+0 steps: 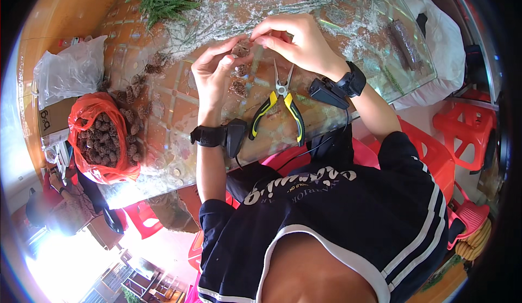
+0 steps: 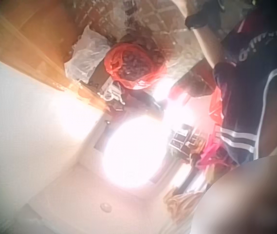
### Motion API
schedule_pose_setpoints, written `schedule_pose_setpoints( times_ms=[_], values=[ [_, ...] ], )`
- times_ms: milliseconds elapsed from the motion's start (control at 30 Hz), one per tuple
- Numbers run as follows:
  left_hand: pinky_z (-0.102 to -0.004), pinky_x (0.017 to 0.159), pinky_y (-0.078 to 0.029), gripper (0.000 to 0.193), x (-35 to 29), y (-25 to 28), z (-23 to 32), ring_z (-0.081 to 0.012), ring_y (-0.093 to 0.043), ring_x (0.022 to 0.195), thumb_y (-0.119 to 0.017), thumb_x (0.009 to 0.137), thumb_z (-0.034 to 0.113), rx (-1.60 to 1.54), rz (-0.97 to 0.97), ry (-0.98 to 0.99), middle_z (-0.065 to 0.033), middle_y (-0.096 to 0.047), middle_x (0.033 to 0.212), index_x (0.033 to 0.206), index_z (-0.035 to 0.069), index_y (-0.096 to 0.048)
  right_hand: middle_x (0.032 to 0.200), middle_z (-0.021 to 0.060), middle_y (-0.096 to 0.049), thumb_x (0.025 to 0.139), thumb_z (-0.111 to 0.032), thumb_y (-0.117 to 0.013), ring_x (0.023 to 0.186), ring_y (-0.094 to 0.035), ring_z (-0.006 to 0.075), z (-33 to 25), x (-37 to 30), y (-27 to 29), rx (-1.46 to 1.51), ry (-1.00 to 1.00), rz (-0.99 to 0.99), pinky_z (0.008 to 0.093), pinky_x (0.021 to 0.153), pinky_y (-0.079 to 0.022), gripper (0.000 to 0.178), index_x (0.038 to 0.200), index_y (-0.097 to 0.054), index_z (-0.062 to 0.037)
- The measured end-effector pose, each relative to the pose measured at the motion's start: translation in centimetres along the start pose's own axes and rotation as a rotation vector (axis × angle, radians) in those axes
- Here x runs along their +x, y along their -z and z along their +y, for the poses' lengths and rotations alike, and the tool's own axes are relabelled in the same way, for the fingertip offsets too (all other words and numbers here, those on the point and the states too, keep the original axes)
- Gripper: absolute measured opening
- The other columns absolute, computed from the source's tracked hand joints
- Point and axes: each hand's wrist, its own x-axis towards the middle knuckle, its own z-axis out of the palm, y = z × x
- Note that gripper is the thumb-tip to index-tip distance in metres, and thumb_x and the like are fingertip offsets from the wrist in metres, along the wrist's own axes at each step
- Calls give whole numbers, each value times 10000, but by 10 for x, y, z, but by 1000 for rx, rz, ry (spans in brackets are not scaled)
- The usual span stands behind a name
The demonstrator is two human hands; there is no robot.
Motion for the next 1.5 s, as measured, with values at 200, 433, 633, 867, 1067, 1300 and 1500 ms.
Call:
schedule_pose_setpoints(
  times_ms=[200,433,633,867,1067,1300,1500],
  values=[
    [-422,785,-515,215,5,-1,-1,-252,-553,971,-581,831,196,-165,-68,-17,-163,-553,1071,976,37,-586,720,9,-605,781,-64,-614,548,-460,61,-6,0,3,-16,5,-8,210,484,-355,77,855,-629,-52],
    [-390,709,-545,167,3,6,-2,-257,-584,894,-541,855,133,-251,-75,104,-181,-581,994,940,-9,-564,721,10,-584,760,-70,-641,554,-472,77,-2,1,0,-28,60,-5,213,495,-362,73,827,-623,-46],
    [-368,711,-528,192,3,-6,8,-235,-567,900,-473,894,185,-129,-10,213,-135,-564,1016,960,22,-548,722,19,-573,758,-56,-640,566,-479,83,-4,1,1,-39,55,42,218,510,-375,71,822,-615,-39],
    [-319,664,-534,186,2,-8,3,-255,-569,918,-434,911,178,-256,10,170,-140,-556,1037,960,20,-518,728,28,-566,767,-40,-624,601,-501,93,-5,1,2,-14,54,8,222,529,-389,52,814,-604,-30],
    [-290,583,-565,173,1,-10,7,-241,-598,844,-456,900,182,-414,-7,281,-161,-574,961,895,21,-520,756,36,-551,769,-22,-608,656,-530,128,-6,0,3,26,53,-68,245,558,-406,46,806,-581,-24],
    [-262,509,-554,172,2,9,8,-235,-615,769,-477,888,181,-417,-228,479,-136,-590,876,867,14,-513,768,49,-533,752,-11,-608,668,-536,175,-4,0,2,-49,192,-217,277,577,-425,77,800,-547,-17],
    [-230,530,-494,149,3,5,15,-204,-613,772,-497,876,144,-137,-158,553,-138,-599,929,896,-1,-529,766,51,-527,751,-15,-610,663,-538,186,-4,2,5,-142,197,-240,285,589,-433,85,793,-536,-11]
  ],
)
